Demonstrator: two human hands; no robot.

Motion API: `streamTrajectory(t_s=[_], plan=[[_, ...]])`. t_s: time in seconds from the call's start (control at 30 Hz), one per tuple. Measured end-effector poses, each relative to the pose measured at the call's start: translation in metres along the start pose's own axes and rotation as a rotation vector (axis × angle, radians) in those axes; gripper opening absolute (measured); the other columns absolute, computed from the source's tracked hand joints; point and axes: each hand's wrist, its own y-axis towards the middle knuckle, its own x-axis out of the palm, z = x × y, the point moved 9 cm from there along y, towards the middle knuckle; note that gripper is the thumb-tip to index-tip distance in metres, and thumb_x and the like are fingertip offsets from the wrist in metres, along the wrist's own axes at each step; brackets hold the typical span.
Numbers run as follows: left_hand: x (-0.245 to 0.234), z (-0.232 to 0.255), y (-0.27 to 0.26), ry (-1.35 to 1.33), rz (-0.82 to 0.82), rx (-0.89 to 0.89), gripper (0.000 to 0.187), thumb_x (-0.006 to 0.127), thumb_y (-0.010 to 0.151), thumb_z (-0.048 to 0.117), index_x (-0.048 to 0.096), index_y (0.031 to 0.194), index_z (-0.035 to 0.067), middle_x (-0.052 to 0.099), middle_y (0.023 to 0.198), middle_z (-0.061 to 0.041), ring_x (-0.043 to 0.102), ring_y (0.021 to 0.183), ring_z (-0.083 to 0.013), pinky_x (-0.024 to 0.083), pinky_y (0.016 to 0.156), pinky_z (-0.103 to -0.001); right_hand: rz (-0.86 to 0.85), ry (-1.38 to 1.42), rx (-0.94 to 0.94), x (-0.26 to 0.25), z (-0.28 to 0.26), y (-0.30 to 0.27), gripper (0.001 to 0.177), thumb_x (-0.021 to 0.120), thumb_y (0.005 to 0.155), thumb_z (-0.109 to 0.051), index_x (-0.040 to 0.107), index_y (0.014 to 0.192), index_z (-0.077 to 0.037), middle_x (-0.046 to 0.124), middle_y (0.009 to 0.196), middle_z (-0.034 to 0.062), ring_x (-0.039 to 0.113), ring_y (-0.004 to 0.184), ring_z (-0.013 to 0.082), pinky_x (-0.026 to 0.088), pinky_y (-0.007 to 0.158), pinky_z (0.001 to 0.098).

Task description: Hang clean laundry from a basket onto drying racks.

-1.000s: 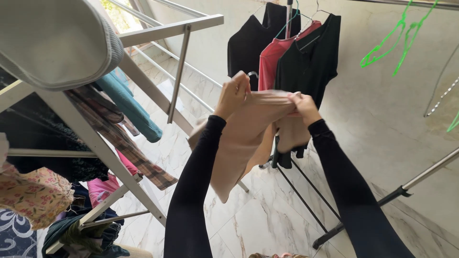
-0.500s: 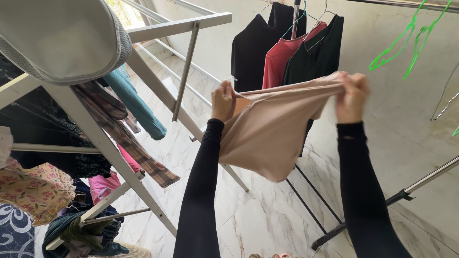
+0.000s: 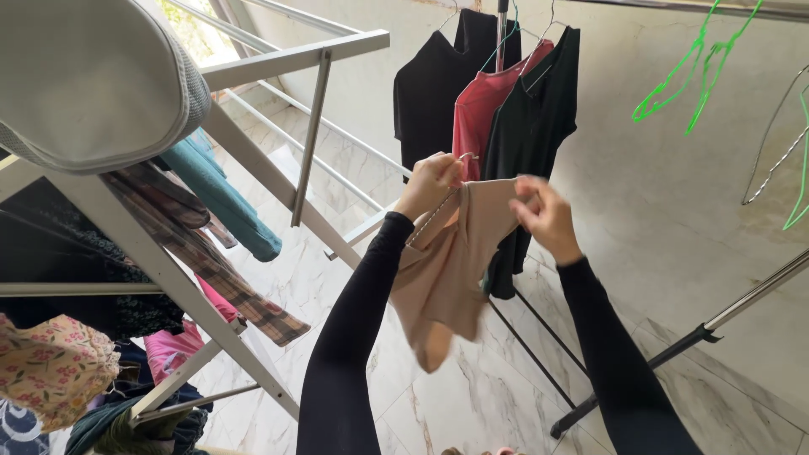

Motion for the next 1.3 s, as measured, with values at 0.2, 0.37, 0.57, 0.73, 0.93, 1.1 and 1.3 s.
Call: streamTrajectory(t_s=[0.2, 0.37, 0.57, 0.73, 0.93, 1.1, 1.3], plan=[[-0.001, 0.009, -0.009, 0.035, -0.041, -0.028, 0.023, 0.062, 0.102, 0.011, 0.068, 0.088, -0.006, 0.065, 0.084, -0.009, 0.074, 0.071, -0.0158, 0.060, 0.064, -0.029, -0.318, -0.169, -0.349, 0.053, -0.107, 0.067, 0.026, 0.071, 0.091, 0.000, 0.072, 0.118, -0.002, 0.071, 0.100, 0.0101, 0.075, 0.073, 0.0156, 0.057, 0.066, 0.0280], [-0.023, 0.000, -0.024, 0.045, -0.042, -0.102, 0.020, 0.064, 0.100, 0.012, 0.070, 0.092, -0.005, 0.070, 0.084, -0.009, 0.077, 0.076, -0.0154, 0.061, 0.067, -0.028, -0.480, -0.328, -0.467, 0.090, -0.134, 0.081, 0.014, 0.075, 0.085, -0.003, 0.075, 0.099, 0.001, 0.070, 0.090, 0.0142, 0.072, 0.075, 0.0285, 0.056, 0.069, 0.0339], [-0.088, -0.022, -0.067, 0.387, 0.118, -0.194, 0.045, 0.080, 0.083, 0.038, 0.073, 0.099, -0.004, 0.075, 0.094, -0.014, 0.077, 0.081, -0.0233, 0.060, 0.072, -0.036, -0.483, -0.311, -0.521, 0.101, -0.135, 0.083, 0.009, 0.074, 0.086, -0.004, 0.074, 0.093, 0.002, 0.074, 0.086, 0.0139, 0.074, 0.076, 0.0272, 0.058, 0.070, 0.0336], [-0.116, -0.064, -0.109, 0.862, 0.227, -0.441, 0.067, 0.090, 0.068, 0.058, 0.074, 0.090, -0.003, 0.074, 0.091, -0.019, 0.073, 0.084, -0.0325, 0.057, 0.077, -0.044, -0.493, -0.294, -0.461, 0.093, -0.142, 0.078, 0.007, 0.071, 0.087, -0.002, 0.075, 0.093, 0.001, 0.076, 0.085, 0.0106, 0.075, 0.070, 0.0215, 0.060, 0.067, 0.0306], [-0.125, -0.104, -0.108, 0.737, 0.352, -0.467, 0.038, 0.085, 0.072, 0.039, 0.076, 0.086, 0.005, 0.076, 0.083, -0.016, 0.074, 0.079, -0.0314, 0.059, 0.078, -0.043, -0.498, -0.300, -0.351, 0.067, -0.149, 0.076, 0.007, 0.071, 0.090, -0.004, 0.075, 0.093, 0.002, 0.074, 0.085, 0.0093, 0.074, 0.062, 0.0186, 0.058, 0.060, 0.0282], [-0.114, -0.040, -0.067, 0.683, 0.485, -0.217, 0.013, 0.066, 0.090, 0.015, 0.071, 0.089, 0.004, 0.074, 0.078, -0.017, 0.072, 0.077, -0.0348, 0.056, 0.071, -0.046, -0.439, -0.348, -0.456, 0.035, -0.177, 0.066, 0.009, 0.069, 0.092, -0.001, 0.076, 0.098, -0.001, 0.073, 0.087, 0.0085, 0.073, 0.065, 0.0188, 0.057, 0.060, 0.0289], [-0.049, 0.082, 0.003, 0.258, 0.393, 0.139, 0.012, 0.066, 0.093, 0.018, 0.073, 0.096, 0.008, 0.076, 0.085, -0.011, 0.078, 0.077, -0.0245, 0.062, 0.071, -0.034, -0.375, -0.474, -0.682, 0.048, -0.181, 0.043, 0.004, 0.075, 0.086, -0.004, 0.075, 0.090, -0.003, 0.070, 0.087, 0.0100, 0.071, 0.077, 0.0287, 0.057, 0.067, 0.0346]])
